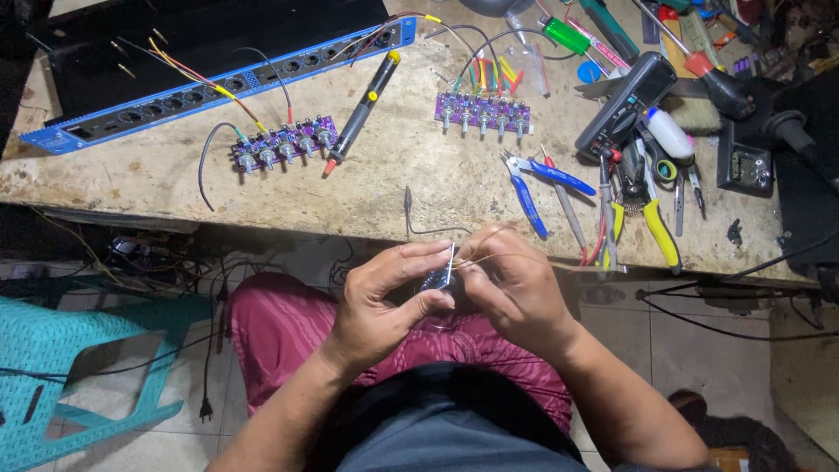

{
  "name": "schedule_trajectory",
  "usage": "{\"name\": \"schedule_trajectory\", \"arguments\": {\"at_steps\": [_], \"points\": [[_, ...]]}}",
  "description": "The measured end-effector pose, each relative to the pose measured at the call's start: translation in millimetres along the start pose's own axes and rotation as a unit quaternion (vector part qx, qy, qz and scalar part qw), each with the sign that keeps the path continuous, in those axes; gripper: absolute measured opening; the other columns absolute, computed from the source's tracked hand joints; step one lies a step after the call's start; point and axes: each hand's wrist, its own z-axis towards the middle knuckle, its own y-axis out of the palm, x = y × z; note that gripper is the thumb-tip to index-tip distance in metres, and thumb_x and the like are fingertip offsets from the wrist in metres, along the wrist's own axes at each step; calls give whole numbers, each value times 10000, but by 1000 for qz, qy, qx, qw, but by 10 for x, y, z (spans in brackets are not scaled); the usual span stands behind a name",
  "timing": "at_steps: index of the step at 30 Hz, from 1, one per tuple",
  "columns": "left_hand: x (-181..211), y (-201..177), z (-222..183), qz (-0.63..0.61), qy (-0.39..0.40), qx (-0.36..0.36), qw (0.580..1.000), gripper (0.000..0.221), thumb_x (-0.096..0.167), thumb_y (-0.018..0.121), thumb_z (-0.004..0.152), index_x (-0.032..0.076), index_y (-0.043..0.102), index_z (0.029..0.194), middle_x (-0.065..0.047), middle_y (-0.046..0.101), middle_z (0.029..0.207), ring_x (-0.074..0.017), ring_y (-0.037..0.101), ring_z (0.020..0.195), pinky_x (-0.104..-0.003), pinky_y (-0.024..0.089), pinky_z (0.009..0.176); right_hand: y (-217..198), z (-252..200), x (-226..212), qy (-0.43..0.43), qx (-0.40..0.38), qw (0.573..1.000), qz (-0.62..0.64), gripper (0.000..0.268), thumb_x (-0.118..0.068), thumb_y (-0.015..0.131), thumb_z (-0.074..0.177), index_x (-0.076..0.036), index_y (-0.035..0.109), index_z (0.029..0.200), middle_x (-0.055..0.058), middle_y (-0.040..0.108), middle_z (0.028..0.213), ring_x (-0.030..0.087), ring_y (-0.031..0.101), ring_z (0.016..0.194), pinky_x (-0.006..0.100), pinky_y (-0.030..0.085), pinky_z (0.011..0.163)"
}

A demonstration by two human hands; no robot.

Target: Soldering wires to a circuit board and trimming them with pliers on a workbench

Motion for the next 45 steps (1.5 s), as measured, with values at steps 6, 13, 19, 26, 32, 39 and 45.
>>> {"name": "schedule_trajectory", "arguments": {"at_steps": [6, 13, 19, 26, 32, 39, 45], "points": [[-10, 6, 80, 24, 37, -14, 999, 315, 188, 821, 864, 100, 772, 1163, -146, 768, 1172, -375, 722, 1140, -473, 569, 952, -109, -25, 35, 131, -45, 988, 72, 203, -246, 642, 967, -56, 710, 977, 114, 673, 837, 230, 629, 777, 384, 522, 739], [-45, -10, 124, 68, 67, -50, 994, 293, 160, 806, 878, 106, 764, 1163, -148, 760, 1191, -407, 720, 1119, -502, 571, 936, -119, -73, 66, 298, -56, 929, 211, 152, -177, 671, 955, -40, 697, 1015, 23, 619, 731, 94, 510, 719, 242, 421, 639], [-74, 52, 80, 14, 6, -24, 1000, 322, 190, 839, 848, 84, 777, 1146, -153, 775, 1142, -373, 730, 1122, -468, 574, 931, -57, -83, 72, -40, 11, 992, -118, 78, -110, 649, 967, -50, 700, 968, 132, 688, 886, 317, 674, 798, 378, 554, 750], [3, 16, 112, 19, 11, -33, 999, 310, 185, 833, 852, 86, 776, 1140, -153, 772, 1154, -371, 733, 1120, -466, 575, 941, -66, -85, 116, 72, -20, 997, 28, 94, -139, 656, 936, -60, 700, 958, 96, 663, 827, 254, 655, 783, 400, 551, 741], [-11, -26, 124, 3, -4, -52, 999, 312, 160, 828, 853, 74, 765, 1145, -175, 762, 1175, -375, 730, 1121, -460, 584, 924, -99, -34, 42, 135, -49, 987, 73, 111, -160, 665, 938, -55, 698, 954, 111, 653, 831, 232, 635, 798, 395, 532, 760], [-273, -211, 285, 136, 24, 33, 990, 413, 165, 870, 824, 88, 733, 1207, -160, 729, 1190, -346, 718, 1104, -469, 573, 960, -166, -26, 23, 193, 25, 975, 111, 139, -107, 633, 1004, -13, 719, 1059, 97, 653, 849, 155, 594, 794, 339, 534, 742], [-961, -343, 637, 410, 105, 41, 905, 505, 380, 836, 838, 83, 723, 1231, -180, 680, 1216, -413, 606, 1183, -541, 454, 1049, -3, -152, 231, 269, 129, 905, 304, 146, -97, 588, 1043, -8, 663, 1132, -12, 496, 682, 49, 475, 589, 184, 400, 527]]}}
